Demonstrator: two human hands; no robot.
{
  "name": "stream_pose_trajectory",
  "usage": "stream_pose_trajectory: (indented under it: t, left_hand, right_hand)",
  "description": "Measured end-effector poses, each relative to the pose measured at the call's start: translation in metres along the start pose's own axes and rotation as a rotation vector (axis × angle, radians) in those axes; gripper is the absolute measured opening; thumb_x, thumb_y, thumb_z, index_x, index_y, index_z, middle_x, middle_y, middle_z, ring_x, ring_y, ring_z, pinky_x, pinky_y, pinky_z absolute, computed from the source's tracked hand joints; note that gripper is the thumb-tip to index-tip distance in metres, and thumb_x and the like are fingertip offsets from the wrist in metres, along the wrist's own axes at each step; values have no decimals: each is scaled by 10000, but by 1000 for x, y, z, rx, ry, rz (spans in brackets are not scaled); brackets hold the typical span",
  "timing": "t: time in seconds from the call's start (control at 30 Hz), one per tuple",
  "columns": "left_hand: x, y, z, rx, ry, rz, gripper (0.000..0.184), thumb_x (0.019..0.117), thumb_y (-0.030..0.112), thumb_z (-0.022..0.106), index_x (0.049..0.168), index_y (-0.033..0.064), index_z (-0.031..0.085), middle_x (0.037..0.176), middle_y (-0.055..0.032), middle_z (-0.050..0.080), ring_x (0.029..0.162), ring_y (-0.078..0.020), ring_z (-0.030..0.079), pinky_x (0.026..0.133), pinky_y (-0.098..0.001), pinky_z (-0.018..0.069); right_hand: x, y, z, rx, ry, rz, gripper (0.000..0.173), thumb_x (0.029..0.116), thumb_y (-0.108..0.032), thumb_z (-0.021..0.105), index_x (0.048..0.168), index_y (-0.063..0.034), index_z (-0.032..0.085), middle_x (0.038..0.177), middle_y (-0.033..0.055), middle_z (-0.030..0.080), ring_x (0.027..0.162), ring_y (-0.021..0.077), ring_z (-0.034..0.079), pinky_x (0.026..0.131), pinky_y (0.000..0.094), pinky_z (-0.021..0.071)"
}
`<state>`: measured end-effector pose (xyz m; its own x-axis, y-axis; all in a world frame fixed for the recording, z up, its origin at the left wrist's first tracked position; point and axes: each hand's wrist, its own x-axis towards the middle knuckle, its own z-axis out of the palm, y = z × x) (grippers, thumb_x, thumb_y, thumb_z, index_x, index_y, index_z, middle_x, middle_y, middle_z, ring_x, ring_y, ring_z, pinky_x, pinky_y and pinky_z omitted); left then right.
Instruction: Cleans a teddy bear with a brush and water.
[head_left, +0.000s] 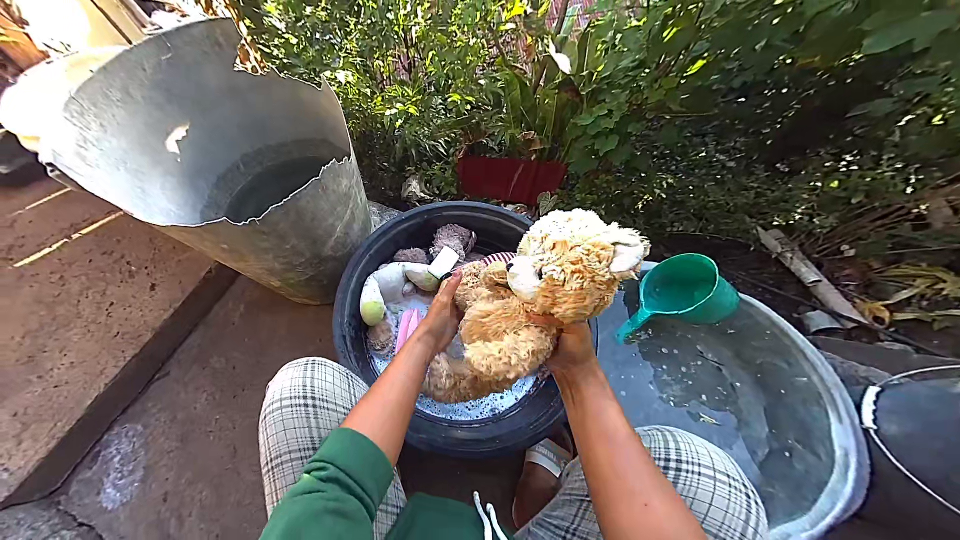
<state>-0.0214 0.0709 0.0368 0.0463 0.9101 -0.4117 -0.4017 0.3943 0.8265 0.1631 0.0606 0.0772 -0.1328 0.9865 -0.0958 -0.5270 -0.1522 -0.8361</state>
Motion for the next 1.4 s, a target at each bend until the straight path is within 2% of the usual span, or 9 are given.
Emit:
stream_pose_trajectory:
  t: [0.13, 0.23, 0.4, 0.67, 1.0, 1.13, 1.2, 1.3, 1.4]
  left_hand:
    - [-3, 5, 11, -281, 142, 64, 451, 1060, 420, 529, 1436, 179, 467, 1175, -39, 665, 1025, -128, 662, 888, -331, 568]
    - [-9, 13, 13, -348, 145, 135, 329, 978, 183, 640, 1293, 138, 558, 1014, -25, 696, 864, -108, 693, 763, -309, 599]
    - [-23, 28, 17, -141, -67, 391, 589, 948, 209, 641, 1506, 170, 455, 1407, -44, 630, 1149, -144, 665, 931, -348, 570]
    - [-25, 8, 43, 566, -87, 878, 381, 915, 186, 729, 1265, 38, 705, 1219, -136, 682, 1133, -237, 637, 994, -429, 522]
    - [-33, 9, 41, 757, 254, 459, 371, 1098, 251, 457, 1061, -61, 652, 929, -246, 666, 907, -378, 670, 827, -577, 526]
    - [-21, 3, 31, 487, 204, 353, 376, 1088, 342, 426, 913, 58, 600, 800, -94, 560, 732, -199, 560, 656, -416, 474]
    - [-19, 5, 24, 304, 92, 350, 358, 1103, 357, 404, 1158, 102, 649, 1038, -66, 651, 876, -139, 621, 753, -371, 536]
    - [-23, 14, 17, 239, 27, 243, 508, 1117, 445, 323, 1582, 243, 338, 1567, -97, 434, 1344, -255, 511, 1042, -525, 473]
    - [-28, 12, 12, 361, 194, 21, 581, 1100, 406, 448, 1613, 208, 259, 1431, -215, 541, 1255, -384, 550, 946, -605, 473]
  right_hand:
    - [-3, 2, -7, 89, -203, -9, 181, 710, -250, 878, 852, -255, 766, 782, -56, 757, 717, 13, 712, 681, 213, 610]
    - [-7, -1, 4, 82, -87, -33, 217, 861, -54, 634, 870, -247, 734, 788, -72, 756, 718, -9, 707, 680, 189, 602]
    - [2, 0, 15, 85, 145, 95, 299, 1080, -137, 338, 1018, -199, 624, 848, -74, 732, 775, 12, 703, 705, 218, 605]
    - [4, 17, -4, -90, 142, 67, 221, 1009, -65, 417, 1037, -167, 611, 850, -86, 695, 782, -24, 665, 720, 178, 578]
    - [-7, 22, 17, -487, 292, 37, 339, 842, 38, 692, 1151, -57, 594, 942, -7, 681, 839, 31, 669, 759, 243, 582]
    - [-3, 21, 16, -500, 258, -17, 373, 802, 32, 730, 1144, -62, 613, 956, -8, 706, 863, 41, 692, 788, 260, 599]
    - [1, 15, 11, -435, 253, -59, 395, 804, 28, 716, 1168, -68, 597, 972, -6, 708, 872, 60, 697, 785, 289, 611]
    - [9, 6, 0, -411, 305, -166, 501, 845, 23, 700, 1308, -47, 520, 1106, 35, 673, 984, 93, 682, 864, 331, 602]
    - [14, -7, -8, -494, 386, -282, 704, 783, 47, 682, 1424, -7, 395, 1217, 81, 607, 1077, 96, 636, 914, 330, 567]
